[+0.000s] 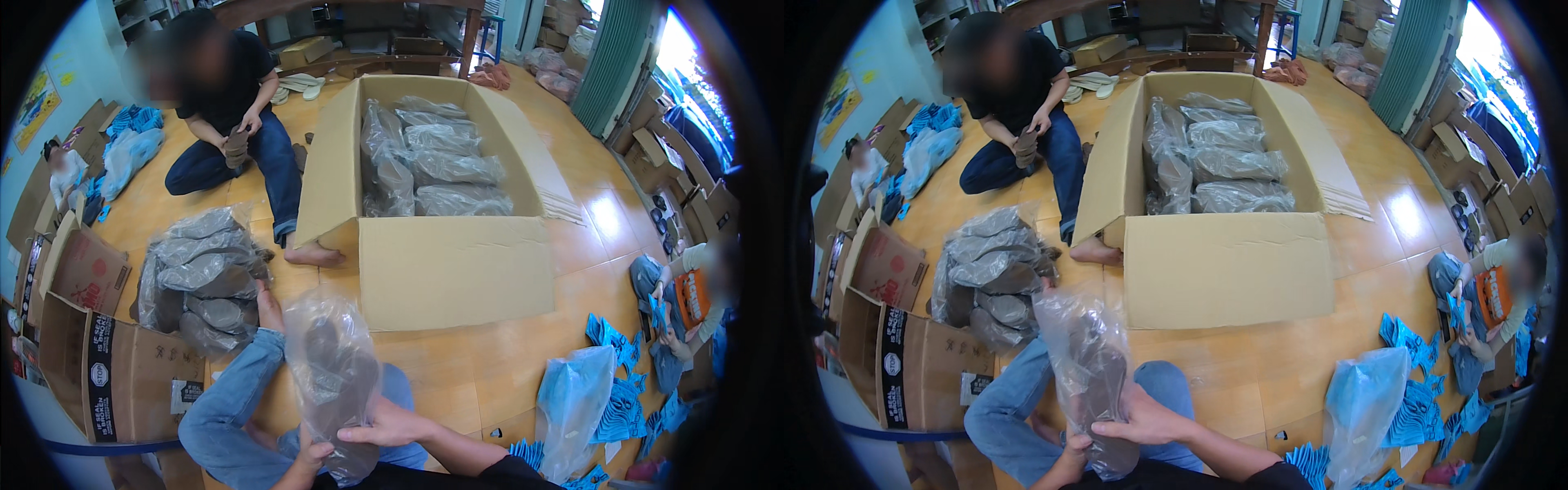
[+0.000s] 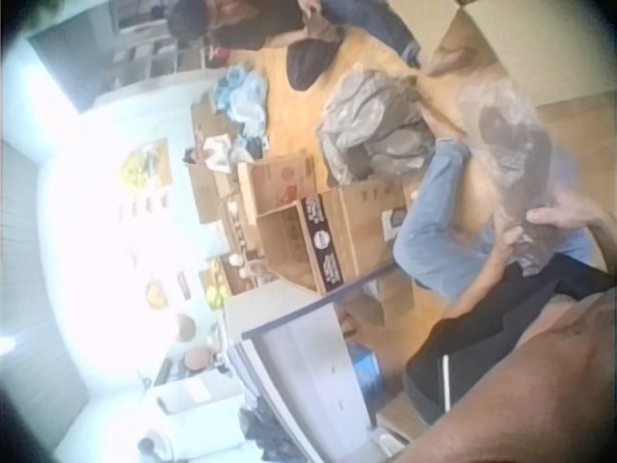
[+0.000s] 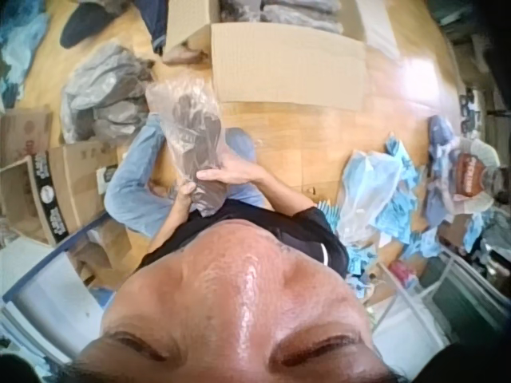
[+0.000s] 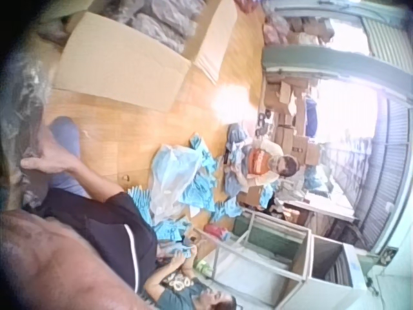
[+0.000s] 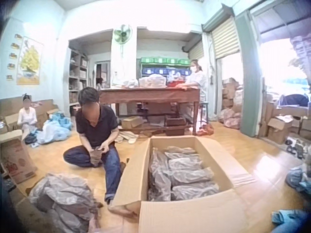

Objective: The person sits on the floor and repeatedly picks up, inspects, and stacks brown shoe insoles. They handle the insoles one by one, turning them over to check the tread pattern, and place them into a neat pile on the floor.

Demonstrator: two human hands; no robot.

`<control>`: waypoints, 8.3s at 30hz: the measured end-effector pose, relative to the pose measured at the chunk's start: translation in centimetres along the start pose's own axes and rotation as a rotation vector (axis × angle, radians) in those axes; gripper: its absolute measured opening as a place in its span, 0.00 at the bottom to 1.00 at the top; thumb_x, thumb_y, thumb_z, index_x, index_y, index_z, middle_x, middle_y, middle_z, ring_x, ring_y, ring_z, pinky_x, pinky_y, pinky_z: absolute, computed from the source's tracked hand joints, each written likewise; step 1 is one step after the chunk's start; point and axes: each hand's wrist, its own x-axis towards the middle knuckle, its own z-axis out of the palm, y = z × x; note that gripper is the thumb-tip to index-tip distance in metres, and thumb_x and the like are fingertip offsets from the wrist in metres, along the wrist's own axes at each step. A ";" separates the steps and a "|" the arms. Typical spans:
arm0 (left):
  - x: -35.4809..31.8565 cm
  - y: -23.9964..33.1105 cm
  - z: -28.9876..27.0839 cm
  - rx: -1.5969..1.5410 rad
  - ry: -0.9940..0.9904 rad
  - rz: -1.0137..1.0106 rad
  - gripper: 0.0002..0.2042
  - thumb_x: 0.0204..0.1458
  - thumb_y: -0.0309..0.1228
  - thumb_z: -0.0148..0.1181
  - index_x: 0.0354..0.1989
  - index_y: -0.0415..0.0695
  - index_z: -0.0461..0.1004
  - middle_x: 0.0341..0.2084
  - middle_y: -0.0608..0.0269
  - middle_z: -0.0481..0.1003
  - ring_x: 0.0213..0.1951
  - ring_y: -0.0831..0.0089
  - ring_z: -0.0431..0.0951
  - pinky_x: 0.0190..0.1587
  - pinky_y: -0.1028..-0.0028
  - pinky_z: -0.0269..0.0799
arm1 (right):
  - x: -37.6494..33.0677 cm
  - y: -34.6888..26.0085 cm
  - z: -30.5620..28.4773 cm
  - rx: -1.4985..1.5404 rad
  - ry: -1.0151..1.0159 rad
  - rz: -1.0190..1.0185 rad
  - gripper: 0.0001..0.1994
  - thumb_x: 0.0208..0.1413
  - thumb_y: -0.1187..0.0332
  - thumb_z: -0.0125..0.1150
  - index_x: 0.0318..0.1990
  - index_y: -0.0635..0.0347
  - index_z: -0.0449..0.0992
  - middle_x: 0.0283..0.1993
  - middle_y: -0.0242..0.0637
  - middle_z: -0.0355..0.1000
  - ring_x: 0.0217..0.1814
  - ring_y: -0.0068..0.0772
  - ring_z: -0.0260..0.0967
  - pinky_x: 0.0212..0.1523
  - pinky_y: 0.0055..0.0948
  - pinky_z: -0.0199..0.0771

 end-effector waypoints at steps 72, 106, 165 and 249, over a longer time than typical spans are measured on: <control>-8.6 3.2 -5.3 1.025 0.831 0.787 0.17 0.52 0.26 0.62 0.51 0.38 0.73 0.46 0.53 0.74 0.49 0.64 0.75 0.50 0.69 0.70 | 6.6 -7.9 -18.9 -0.539 0.569 -0.194 0.22 0.65 0.59 0.50 0.62 0.61 0.66 0.46 0.37 0.73 0.39 0.20 0.70 0.32 0.15 0.67; -21.8 0.4 -22.6 0.242 0.939 0.690 0.19 0.53 0.25 0.62 0.52 0.36 0.68 0.45 0.59 0.76 0.46 0.72 0.76 0.50 0.72 0.71 | 11.2 3.6 19.8 -0.128 -0.070 0.247 0.24 0.62 0.64 0.56 0.63 0.63 0.62 0.51 0.44 0.73 0.51 0.32 0.71 0.51 0.29 0.71; -7.2 3.2 -12.5 0.564 0.600 0.577 0.29 0.59 0.36 0.56 0.67 0.41 0.55 0.58 0.52 0.66 0.59 0.65 0.65 0.61 0.65 0.58 | 5.5 -2.3 15.2 -0.370 0.654 -0.265 0.16 0.54 0.74 0.62 0.50 0.67 0.72 0.42 0.47 0.77 0.42 0.35 0.77 0.43 0.28 0.75; 6.3 10.6 -33.0 1.057 0.836 0.702 0.08 0.63 0.32 0.45 0.39 0.40 0.67 0.31 0.48 0.71 0.37 0.52 0.73 0.42 0.63 0.67 | 2.9 15.3 6.6 0.421 0.667 0.498 0.23 0.67 0.59 0.43 0.64 0.64 0.58 0.32 0.45 0.77 0.19 0.24 0.72 0.15 0.16 0.69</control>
